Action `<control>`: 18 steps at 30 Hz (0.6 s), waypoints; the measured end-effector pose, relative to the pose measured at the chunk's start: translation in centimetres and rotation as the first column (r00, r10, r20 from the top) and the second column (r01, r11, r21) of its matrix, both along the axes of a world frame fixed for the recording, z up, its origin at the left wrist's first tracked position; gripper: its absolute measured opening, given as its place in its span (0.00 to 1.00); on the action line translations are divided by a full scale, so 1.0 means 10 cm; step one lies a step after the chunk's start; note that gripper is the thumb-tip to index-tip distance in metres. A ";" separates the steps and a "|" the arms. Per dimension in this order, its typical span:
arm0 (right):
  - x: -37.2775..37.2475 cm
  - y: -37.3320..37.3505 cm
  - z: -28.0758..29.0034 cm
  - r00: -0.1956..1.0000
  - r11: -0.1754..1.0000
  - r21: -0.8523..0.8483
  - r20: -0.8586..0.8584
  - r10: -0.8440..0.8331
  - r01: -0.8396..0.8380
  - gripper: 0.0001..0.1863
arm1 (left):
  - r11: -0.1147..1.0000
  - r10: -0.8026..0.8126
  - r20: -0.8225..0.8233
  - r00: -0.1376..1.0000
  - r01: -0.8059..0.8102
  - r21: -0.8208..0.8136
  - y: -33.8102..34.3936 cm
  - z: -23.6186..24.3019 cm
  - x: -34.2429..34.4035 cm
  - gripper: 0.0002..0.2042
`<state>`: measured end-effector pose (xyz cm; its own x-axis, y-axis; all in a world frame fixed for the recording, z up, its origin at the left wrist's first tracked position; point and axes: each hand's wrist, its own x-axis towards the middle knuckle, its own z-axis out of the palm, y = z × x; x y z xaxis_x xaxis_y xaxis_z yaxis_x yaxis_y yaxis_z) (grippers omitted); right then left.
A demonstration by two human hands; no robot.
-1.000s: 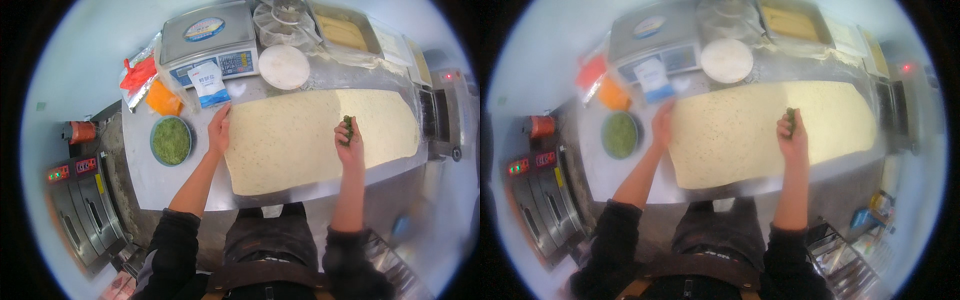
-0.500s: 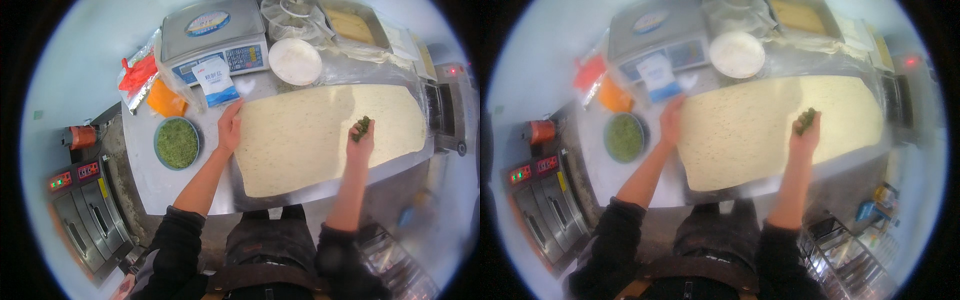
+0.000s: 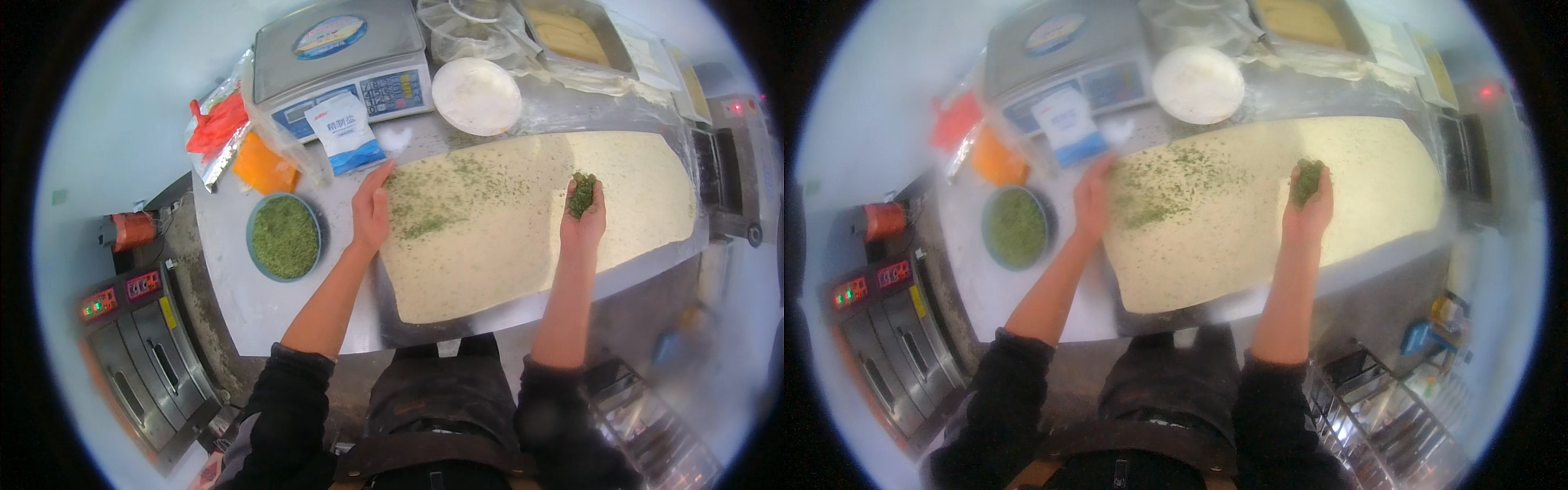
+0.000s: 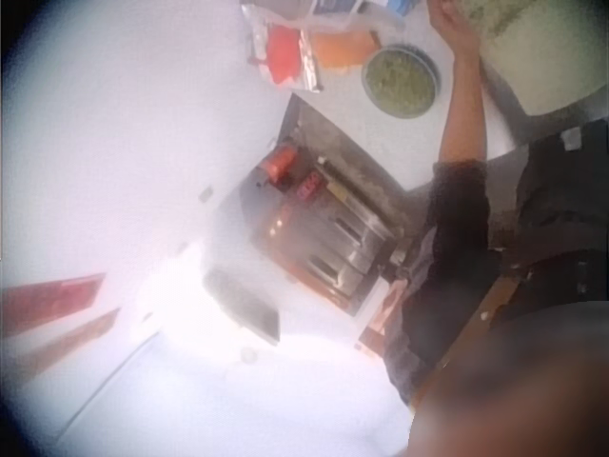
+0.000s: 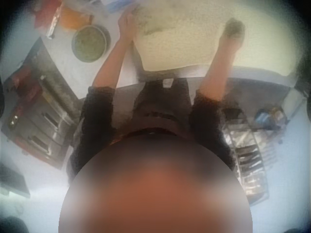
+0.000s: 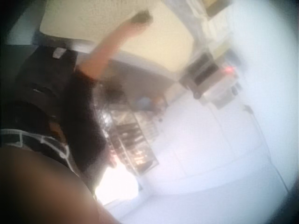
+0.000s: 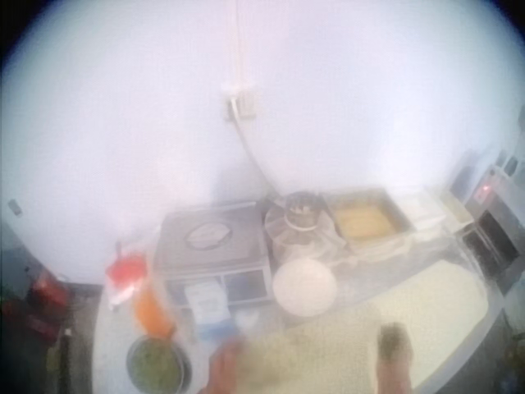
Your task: The person spreads a large sheet of dough on a stainless steel countertop, sprinkles sesame seeds, brushes oil, and spreads chopped green herbs. They then sprinkle flour and fold the dough into a smaller rectangle.
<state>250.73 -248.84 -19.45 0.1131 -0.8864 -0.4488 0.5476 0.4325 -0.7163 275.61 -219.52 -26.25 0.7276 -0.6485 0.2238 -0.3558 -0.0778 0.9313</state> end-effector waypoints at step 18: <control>-0.10 -1.08 -0.18 0.874 0.849 0.212 0.073 0.480 -0.483 0.18 | 0.819 -0.309 0.355 0.882 0.057 0.570 -1.03 0.28 -0.57 0.38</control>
<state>249.77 -259.65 -21.29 0.5094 -0.5996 -0.6172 0.2411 0.7880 -0.5665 269.87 -229.86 -23.48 0.5004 -0.8641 0.0542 -0.7534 -0.4037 0.5190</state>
